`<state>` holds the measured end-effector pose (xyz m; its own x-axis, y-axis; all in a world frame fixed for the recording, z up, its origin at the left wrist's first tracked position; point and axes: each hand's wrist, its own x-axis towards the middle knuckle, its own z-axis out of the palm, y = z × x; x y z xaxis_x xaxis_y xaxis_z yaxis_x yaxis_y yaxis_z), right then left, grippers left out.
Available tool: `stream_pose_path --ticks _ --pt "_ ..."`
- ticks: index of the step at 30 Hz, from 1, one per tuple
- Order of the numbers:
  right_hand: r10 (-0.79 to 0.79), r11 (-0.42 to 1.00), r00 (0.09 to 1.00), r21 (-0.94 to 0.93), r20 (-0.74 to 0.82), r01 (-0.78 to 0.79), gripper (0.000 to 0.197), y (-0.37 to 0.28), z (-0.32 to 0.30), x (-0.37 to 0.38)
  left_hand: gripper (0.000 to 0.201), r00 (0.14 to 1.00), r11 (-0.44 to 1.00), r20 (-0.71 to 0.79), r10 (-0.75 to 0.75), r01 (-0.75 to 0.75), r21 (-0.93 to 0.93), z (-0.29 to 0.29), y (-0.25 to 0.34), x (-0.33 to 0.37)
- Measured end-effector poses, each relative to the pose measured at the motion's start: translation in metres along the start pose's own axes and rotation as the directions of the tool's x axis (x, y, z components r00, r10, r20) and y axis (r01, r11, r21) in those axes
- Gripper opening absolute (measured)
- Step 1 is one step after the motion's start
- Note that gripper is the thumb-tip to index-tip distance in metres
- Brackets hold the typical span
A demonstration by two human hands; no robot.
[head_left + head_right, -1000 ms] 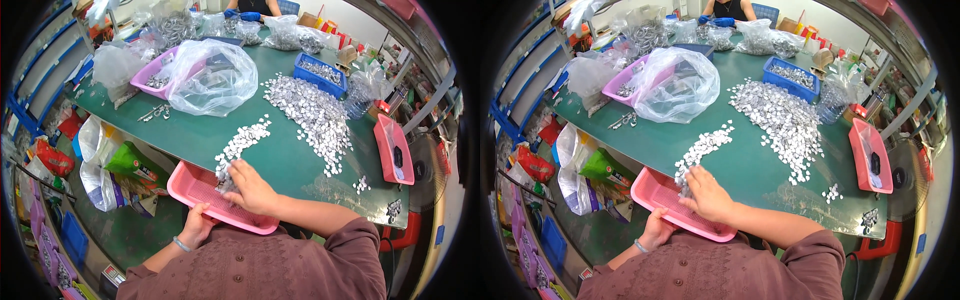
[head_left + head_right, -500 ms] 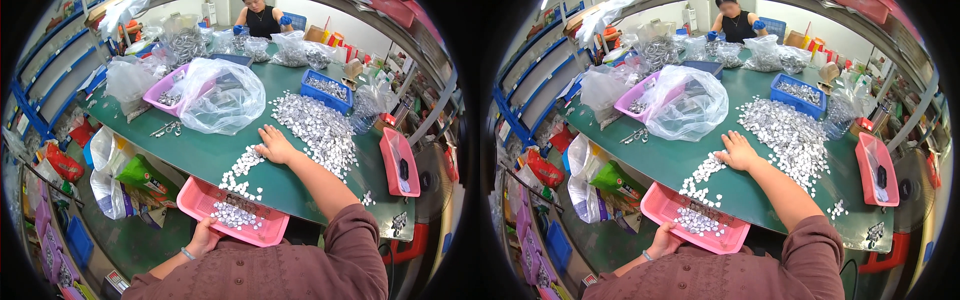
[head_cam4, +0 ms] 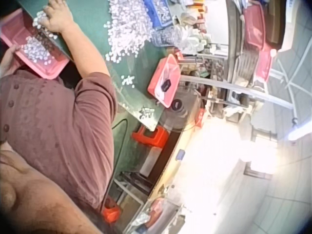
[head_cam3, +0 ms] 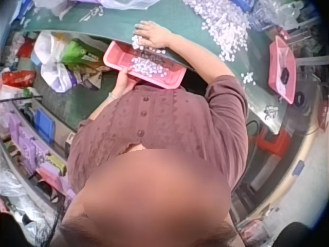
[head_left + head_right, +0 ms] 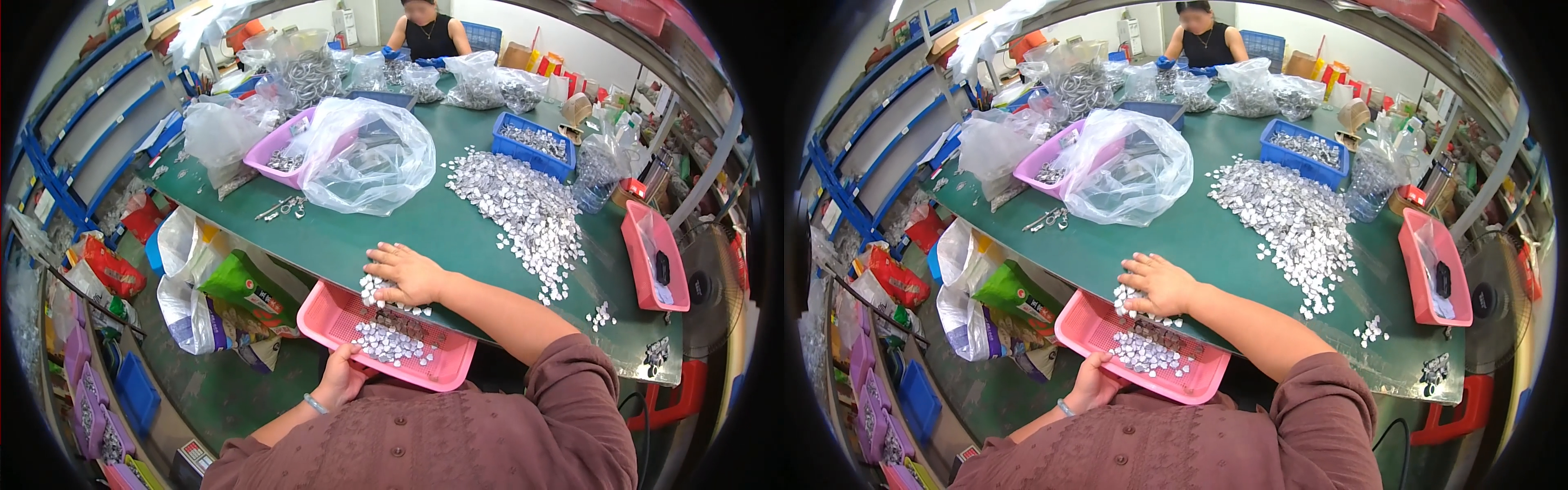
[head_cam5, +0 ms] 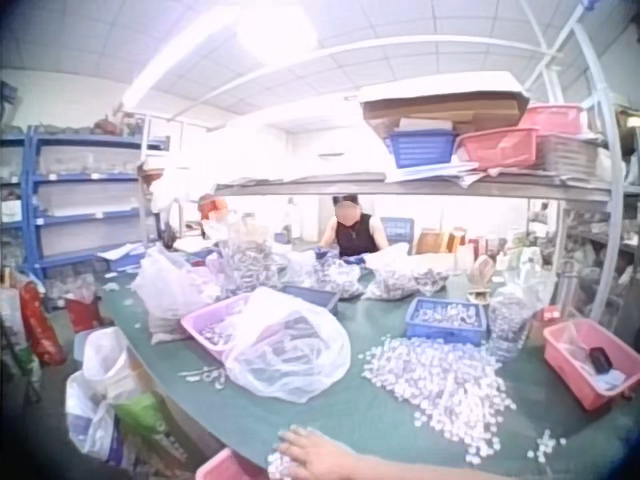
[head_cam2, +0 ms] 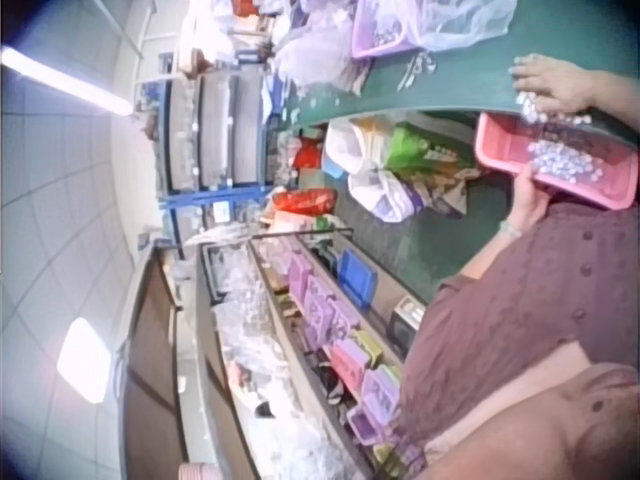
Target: The person sorts small clover-shaped metal pieces on a green table by hand, gathers them into a group, places them into a pink plastic container, and then pours the pieces into a clear plastic bag.
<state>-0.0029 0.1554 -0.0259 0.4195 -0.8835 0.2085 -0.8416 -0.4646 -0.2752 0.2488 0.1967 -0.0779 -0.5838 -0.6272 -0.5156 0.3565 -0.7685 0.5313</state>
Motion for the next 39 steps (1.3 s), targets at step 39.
stream_pose_path --ticks 39 --pt "-0.187 0.974 0.981 0.139 0.057 0.178 0.066 -0.11 0.004 -0.035 0.05 0.984 0.993 -0.134 0.117 -0.119 -0.007 -0.041 0.015 -0.04"
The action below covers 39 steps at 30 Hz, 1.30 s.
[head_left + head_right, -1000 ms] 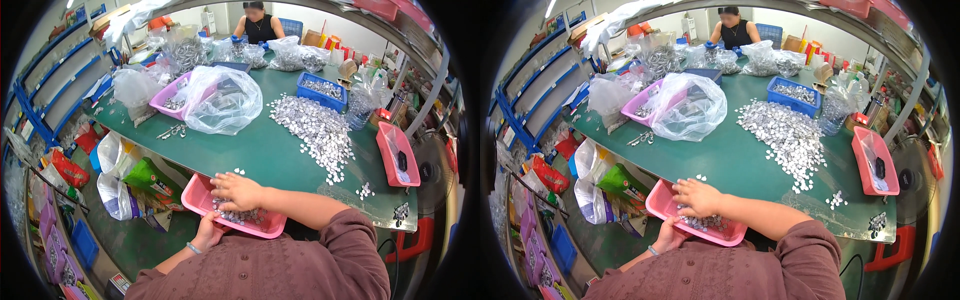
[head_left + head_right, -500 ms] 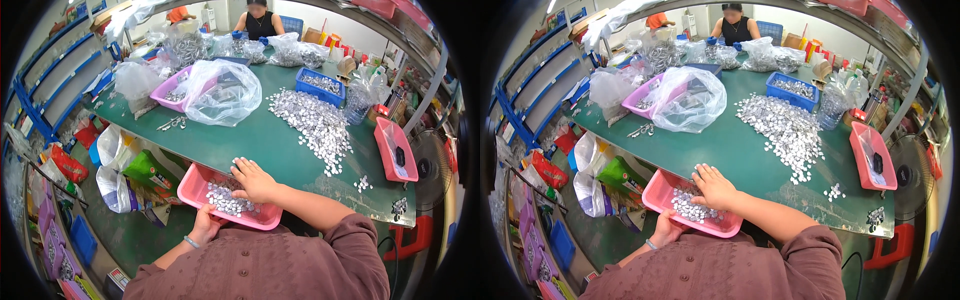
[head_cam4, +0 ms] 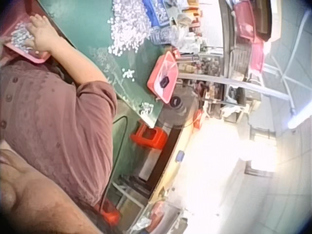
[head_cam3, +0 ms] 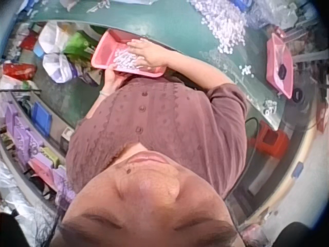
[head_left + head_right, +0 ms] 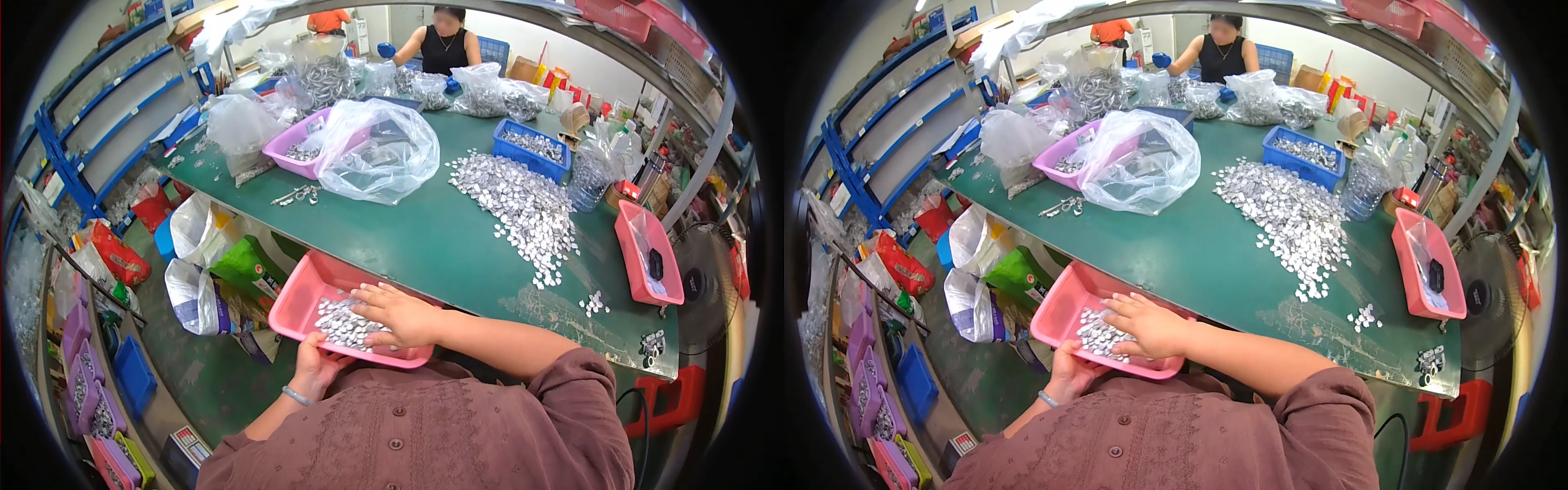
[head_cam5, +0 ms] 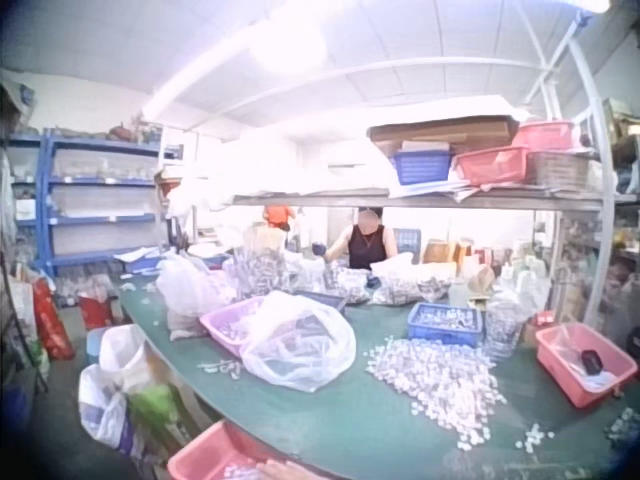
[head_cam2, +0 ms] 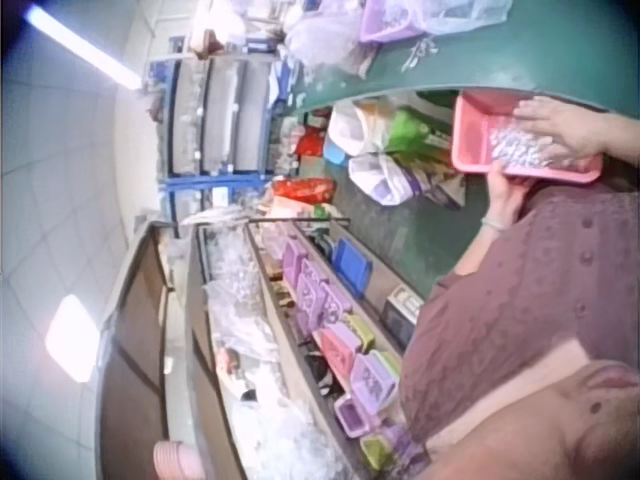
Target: The person sorts small clover-shaped metal pieces on a green table by hand, gathers them into a group, places them into a pink plastic container, and then pours the pieces into a clear plastic bag.
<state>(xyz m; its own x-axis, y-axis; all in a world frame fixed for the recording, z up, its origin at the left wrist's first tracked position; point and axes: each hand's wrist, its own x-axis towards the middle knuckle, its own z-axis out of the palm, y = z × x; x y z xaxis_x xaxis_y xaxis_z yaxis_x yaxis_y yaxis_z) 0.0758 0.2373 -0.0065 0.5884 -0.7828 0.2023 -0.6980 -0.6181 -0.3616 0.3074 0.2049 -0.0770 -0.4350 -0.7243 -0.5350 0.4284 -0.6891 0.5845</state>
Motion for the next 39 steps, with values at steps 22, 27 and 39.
stream_pose_path --ticks 22,27,39 --pt "0.546 -0.011 0.819 0.976 -0.178 0.219 0.092 -0.003 -0.069 0.051 0.065 0.897 0.916 0.184 0.401 -0.393 -0.08 0.06 0.111 -0.072" --pt "0.728 0.182 0.575 0.914 -0.372 0.361 0.079 0.043 -0.15 0.027 0.071 0.86 0.927 0.417 0.294 -0.362 0.093 0.133 0.113 -0.004" --pt "0.521 0.781 0.309 0.591 -0.795 0.203 0.076 0.119 -0.27 0.021 0.062 0.998 0.985 0.01 0.061 -0.061 0.16 0.201 0.124 0.205"
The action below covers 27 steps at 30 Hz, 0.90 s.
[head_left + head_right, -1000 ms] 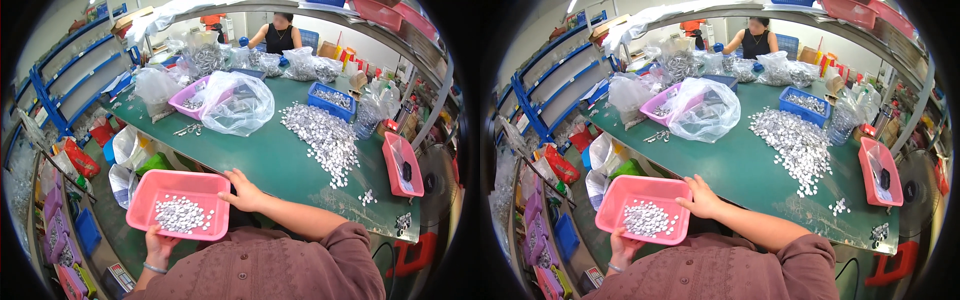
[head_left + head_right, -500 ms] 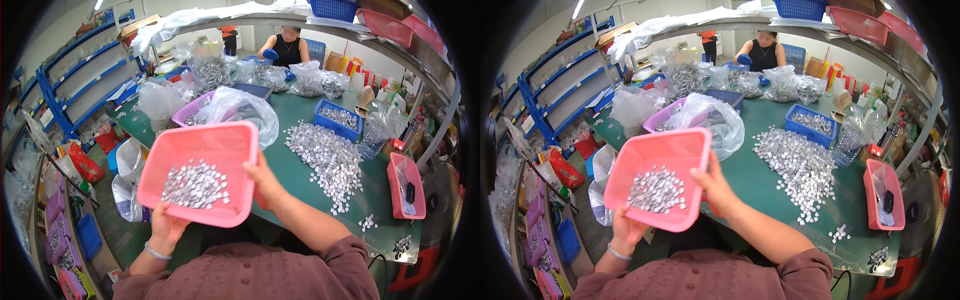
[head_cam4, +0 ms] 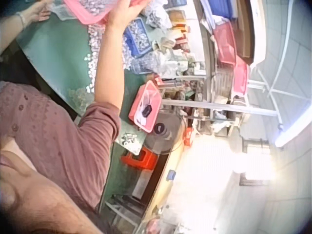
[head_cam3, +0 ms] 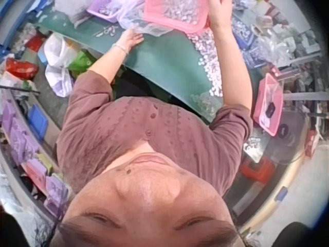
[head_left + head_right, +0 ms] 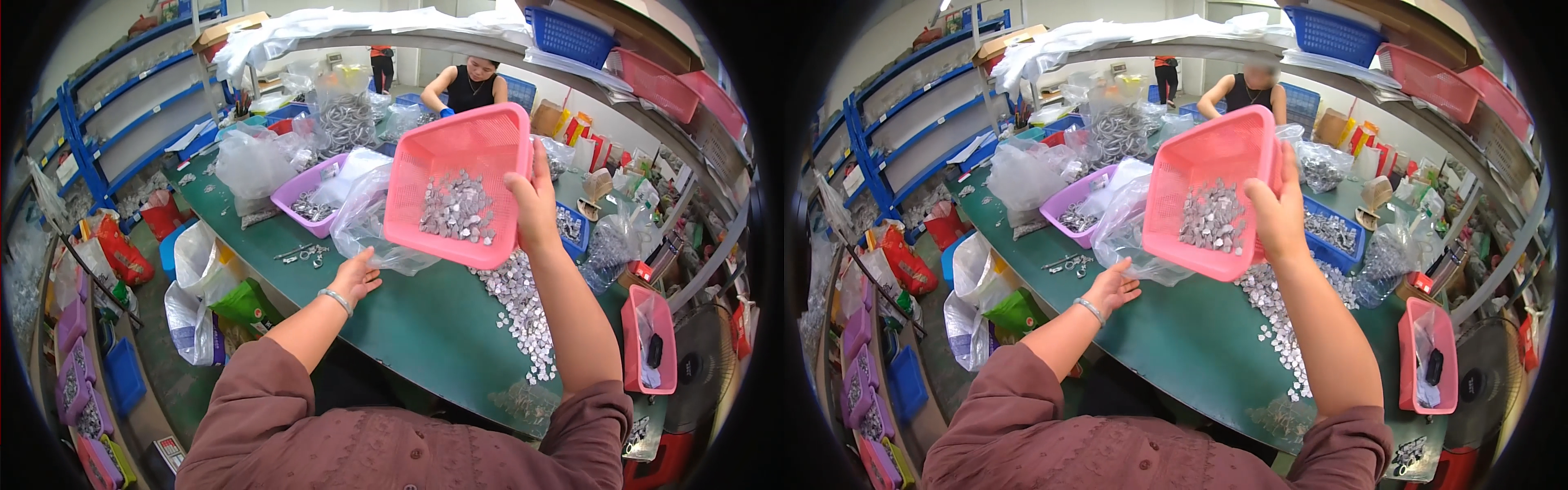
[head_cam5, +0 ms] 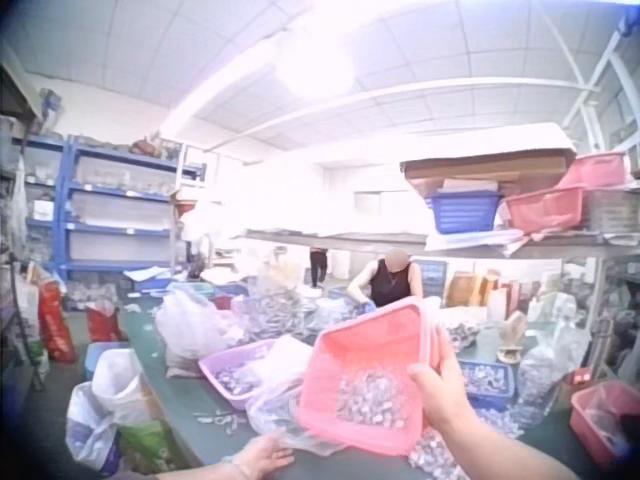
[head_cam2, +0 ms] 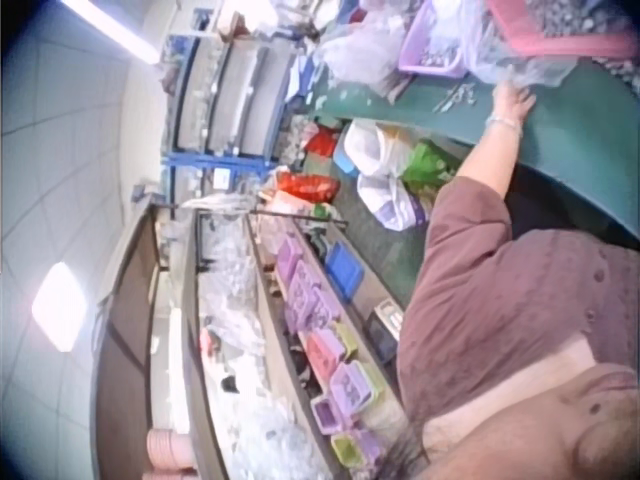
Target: The person sorts small clover-shaped metal pieces on a green table by hand, gathers them into a group, places them into a pink plastic container, and then pours the pieces into a clear plastic bag.
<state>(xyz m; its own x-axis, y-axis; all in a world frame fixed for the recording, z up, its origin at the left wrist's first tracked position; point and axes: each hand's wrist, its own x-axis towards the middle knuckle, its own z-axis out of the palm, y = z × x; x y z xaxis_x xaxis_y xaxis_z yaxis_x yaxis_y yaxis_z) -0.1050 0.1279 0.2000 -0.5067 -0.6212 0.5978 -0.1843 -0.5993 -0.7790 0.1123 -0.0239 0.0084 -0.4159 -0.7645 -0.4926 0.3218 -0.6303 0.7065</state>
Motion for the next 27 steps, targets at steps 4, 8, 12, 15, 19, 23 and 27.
stream_pose_path --ticks 4,8,12,15,19,23,27 --pt "-0.096 0.986 0.981 -0.119 0.17 0.117 0.076 0.008 0.013 0.028 0.028 0.984 0.976 0.035 0.176 -0.179 0.124 0.019 -0.003 0.001" --pt "-0.172 0.797 0.976 -0.564 0.134 0.218 0.078 0.031 0.022 0.042 0.018 0.977 0.96 0.087 0.193 -0.207 0.187 0.034 0.001 -0.012" --pt "-0.166 0.549 0.894 -0.715 0.416 0.434 0.075 0.036 0.059 0.03 0.016 0.977 0.945 0.073 0.201 -0.213 0.249 0.029 0.006 -0.017" --pt "-0.152 0.472 0.832 -0.7 0.533 0.535 0.074 0.031 0.078 0.026 0.016 0.975 0.95 0.087 0.206 -0.221 0.223 0.028 0.008 -0.017" --pt "-0.122 0.37 0.748 -0.669 0.652 0.644 0.075 0.022 0.084 0.021 0.017 0.976 0.962 0.076 0.206 -0.216 0.17 0.031 0.005 -0.018" --pt "-0.162 0.357 0.694 -0.614 0.702 0.704 0.078 0.019 0.085 0.013 0.029 0.987 0.975 0.069 0.147 -0.156 0.157 0.028 0.005 -0.017" --pt "-0.226 0.371 0.641 -0.543 0.734 0.753 0.078 0.007 0.085 0.004 0.038 0.987 0.979 0.105 0.122 -0.137 0.149 0.019 0.0 -0.013"
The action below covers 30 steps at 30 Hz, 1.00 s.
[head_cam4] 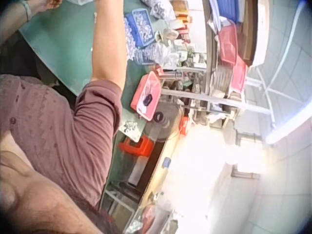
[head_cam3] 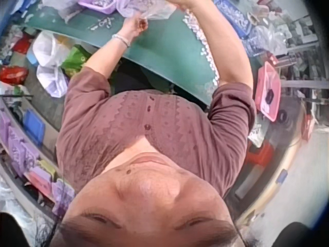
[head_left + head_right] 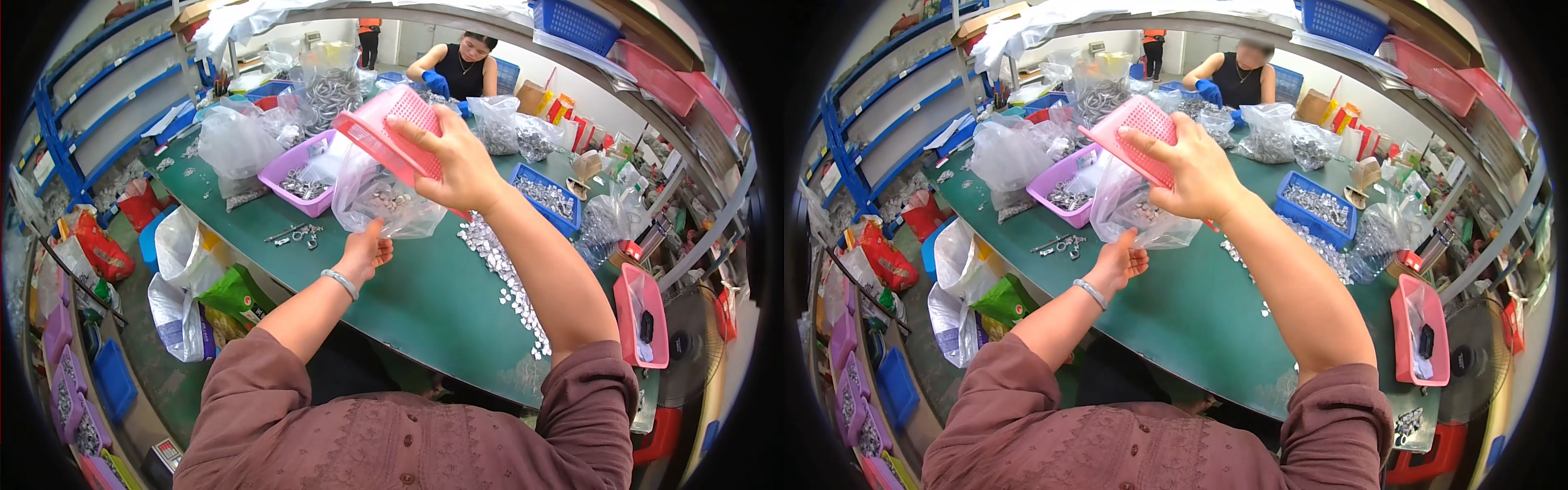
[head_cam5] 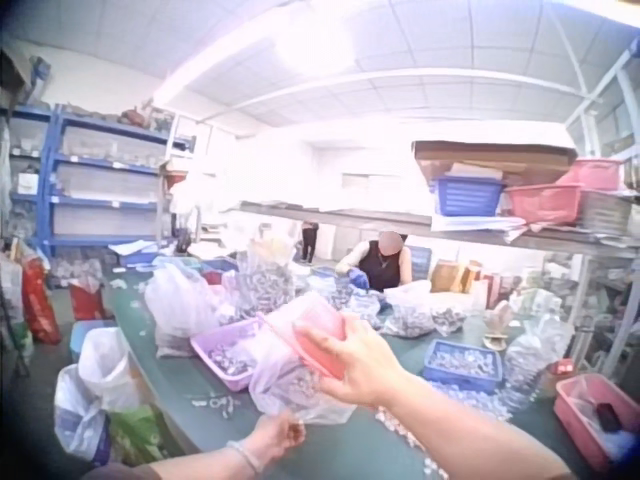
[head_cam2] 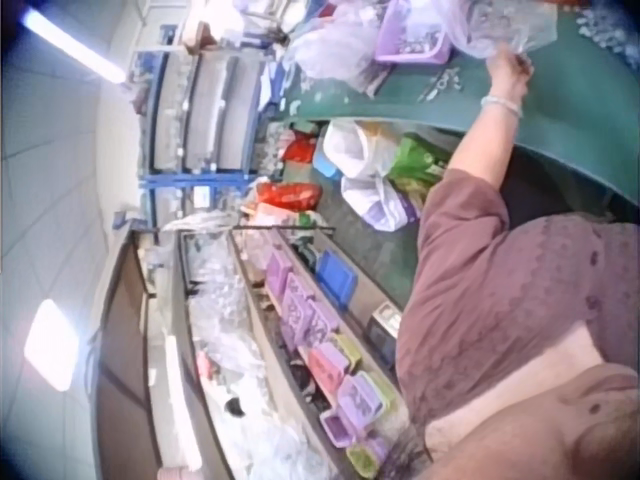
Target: The person sorts small clover-shaped metal pieces on a green table by hand, gathers them into a group, places them into a pink plastic container, and then pours the pieces into a clear plastic bag.
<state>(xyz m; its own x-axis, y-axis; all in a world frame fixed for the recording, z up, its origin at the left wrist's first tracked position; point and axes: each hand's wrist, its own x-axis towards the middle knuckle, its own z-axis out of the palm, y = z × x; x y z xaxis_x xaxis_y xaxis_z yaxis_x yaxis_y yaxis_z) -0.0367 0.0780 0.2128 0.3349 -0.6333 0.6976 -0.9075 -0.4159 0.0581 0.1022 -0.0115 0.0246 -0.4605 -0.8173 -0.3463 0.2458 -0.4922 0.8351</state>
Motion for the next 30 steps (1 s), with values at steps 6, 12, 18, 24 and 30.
stream_pose_path --ticks 6,12,18,24,30 --pt "-0.059 0.998 0.987 -0.019 -0.146 0.057 0.078 -0.009 -0.019 -0.005 0.058 0.996 0.997 0.046 -0.077 0.077 0.001 -0.013 -0.005 -0.009" --pt "0.273 0.948 0.812 0.288 -0.516 -0.135 0.079 -0.006 -0.023 -0.049 0.067 0.822 0.952 0.505 -0.262 0.135 0.275 0.002 -0.007 -0.061" --pt "0.815 0.348 0.509 0.936 -0.277 -0.048 0.08 -0.067 0.042 -0.109 0.067 0.865 0.997 0.498 0.062 -0.071 -0.001 0.021 0.014 -0.109" --pt "0.639 0.427 0.764 0.789 0.083 -0.442 0.088 -0.064 0.021 -0.18 0.05 0.933 0.996 0.349 0.083 -0.07 -0.049 -0.005 0.059 -0.086" --pt "0.4 0.709 0.782 0.379 0.478 -0.594 0.055 -0.027 -0.068 -0.305 0.046 0.97 0.971 -0.063 0.234 -0.237 -0.043 -0.039 0.142 -0.001"
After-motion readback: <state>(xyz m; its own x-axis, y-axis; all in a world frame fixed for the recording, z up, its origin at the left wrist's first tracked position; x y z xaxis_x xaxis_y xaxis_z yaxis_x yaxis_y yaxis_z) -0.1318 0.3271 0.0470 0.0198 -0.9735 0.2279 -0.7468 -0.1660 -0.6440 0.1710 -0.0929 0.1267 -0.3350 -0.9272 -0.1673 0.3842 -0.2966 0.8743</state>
